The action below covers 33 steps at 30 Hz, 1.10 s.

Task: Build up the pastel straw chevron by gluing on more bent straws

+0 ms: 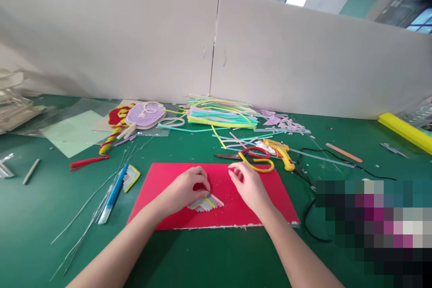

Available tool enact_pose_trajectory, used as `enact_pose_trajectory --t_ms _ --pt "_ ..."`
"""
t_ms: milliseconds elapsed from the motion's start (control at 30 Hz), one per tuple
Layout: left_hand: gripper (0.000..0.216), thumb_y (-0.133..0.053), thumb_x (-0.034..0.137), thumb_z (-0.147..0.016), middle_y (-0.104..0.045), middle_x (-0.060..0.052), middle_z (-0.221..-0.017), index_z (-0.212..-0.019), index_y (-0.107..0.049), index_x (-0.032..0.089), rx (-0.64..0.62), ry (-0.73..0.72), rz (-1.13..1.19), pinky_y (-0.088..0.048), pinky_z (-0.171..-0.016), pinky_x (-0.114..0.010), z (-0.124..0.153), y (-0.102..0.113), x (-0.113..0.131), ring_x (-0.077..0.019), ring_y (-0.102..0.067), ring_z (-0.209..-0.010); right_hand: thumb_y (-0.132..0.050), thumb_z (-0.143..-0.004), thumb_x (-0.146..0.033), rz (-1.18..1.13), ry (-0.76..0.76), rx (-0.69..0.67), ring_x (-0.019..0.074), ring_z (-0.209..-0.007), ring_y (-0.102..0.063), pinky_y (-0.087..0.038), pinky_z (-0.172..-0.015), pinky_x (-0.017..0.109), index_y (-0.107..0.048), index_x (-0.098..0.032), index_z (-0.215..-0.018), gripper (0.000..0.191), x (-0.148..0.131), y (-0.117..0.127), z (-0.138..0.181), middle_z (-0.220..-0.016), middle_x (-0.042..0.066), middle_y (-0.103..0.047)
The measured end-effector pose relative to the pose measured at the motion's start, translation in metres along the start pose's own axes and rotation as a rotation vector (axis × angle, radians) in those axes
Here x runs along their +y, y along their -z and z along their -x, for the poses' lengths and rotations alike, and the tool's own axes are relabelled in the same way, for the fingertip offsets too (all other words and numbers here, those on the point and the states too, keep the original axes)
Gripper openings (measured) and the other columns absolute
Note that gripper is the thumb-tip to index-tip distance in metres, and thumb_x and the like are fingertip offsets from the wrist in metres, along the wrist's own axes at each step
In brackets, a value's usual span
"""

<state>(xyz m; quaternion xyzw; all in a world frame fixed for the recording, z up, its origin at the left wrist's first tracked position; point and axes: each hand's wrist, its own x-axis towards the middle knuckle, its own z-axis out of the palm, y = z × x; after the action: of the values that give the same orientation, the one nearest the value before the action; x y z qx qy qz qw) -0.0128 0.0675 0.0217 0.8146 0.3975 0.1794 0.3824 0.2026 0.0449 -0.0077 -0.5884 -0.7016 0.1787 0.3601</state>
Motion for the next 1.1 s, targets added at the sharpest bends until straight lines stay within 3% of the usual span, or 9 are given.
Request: enact_pose_trajectory --t_ms 200,433,633,800,933,1100 --pt "0.009 -0.05 0.02 -0.08 -0.063 -0.002 -0.086 -0.079 -0.059 0.02 0.051 0.127 0.076 -0.046 -0.067 -0.025 0.001 -0.001 0.005 -0.0161 -0.06 -0.078 -0.043 -0.092 -0.026 -0.046 0.002 -0.089 0.0192 -0.083 -0.062 -0.048 -0.072 0.029 -0.06 -0.022 -0.09 0.018 -0.016 0.006 0.004 -0.089 0.006 -0.065" --pt "0.01 -0.048 0.026 -0.084 -0.065 -0.001 -0.083 -0.085 -0.055 0.02 0.227 0.166 0.2 -0.047 -0.07 -0.025 0.0 -0.004 -0.005 -0.0156 -0.061 -0.078 -0.044 -0.092 -0.04 -0.44 -0.187 -0.227 0.0163 -0.069 -0.065 -0.051 -0.063 0.026 -0.06 -0.021 -0.091 0.025 -0.017 -0.002 0.005 -0.075 0.003 -0.067" --pt "0.016 -0.05 0.028 -0.083 -0.066 -0.003 -0.087 -0.092 -0.059 0.019 0.238 0.148 0.312 -0.049 -0.071 -0.027 -0.002 -0.007 -0.009 -0.0171 -0.063 -0.081 -0.059 -0.083 -0.038 -0.629 -0.226 -0.199 0.0158 -0.08 -0.067 -0.054 -0.073 0.027 -0.061 -0.021 -0.099 0.023 -0.02 -0.011 0.006 -0.085 0.003 -0.068" --pt "0.022 -0.052 0.031 -0.083 -0.065 -0.001 -0.078 -0.1 -0.059 0.019 0.234 0.17 0.399 -0.049 -0.067 -0.026 -0.005 -0.013 -0.011 -0.0169 -0.064 -0.075 -0.06 -0.082 -0.036 -0.662 -0.233 -0.177 0.0143 -0.075 -0.066 -0.055 -0.069 0.027 -0.063 -0.021 -0.095 0.02 -0.019 -0.013 0.005 -0.083 0.002 -0.067" --pt "0.021 -0.054 0.033 -0.082 -0.068 -0.003 -0.083 -0.094 -0.063 0.018 0.242 0.157 0.422 -0.049 -0.068 -0.025 -0.007 -0.014 -0.012 -0.017 -0.064 -0.077 -0.063 -0.079 -0.036 -0.669 -0.24 -0.174 0.016 -0.08 -0.066 -0.055 -0.073 0.028 -0.065 -0.021 -0.092 0.019 -0.016 -0.013 0.004 -0.086 0.003 -0.069" --pt "0.019 -0.057 0.034 -0.081 -0.071 -0.003 -0.084 -0.087 -0.066 0.018 0.246 0.151 0.448 -0.05 -0.069 -0.025 -0.007 -0.014 -0.012 -0.018 -0.065 -0.079 -0.065 -0.078 -0.036 -0.674 -0.249 -0.141 0.016 -0.072 -0.067 -0.055 -0.071 0.029 -0.067 -0.022 -0.084 0.016 -0.018 -0.012 0.004 -0.078 0.001 -0.069"
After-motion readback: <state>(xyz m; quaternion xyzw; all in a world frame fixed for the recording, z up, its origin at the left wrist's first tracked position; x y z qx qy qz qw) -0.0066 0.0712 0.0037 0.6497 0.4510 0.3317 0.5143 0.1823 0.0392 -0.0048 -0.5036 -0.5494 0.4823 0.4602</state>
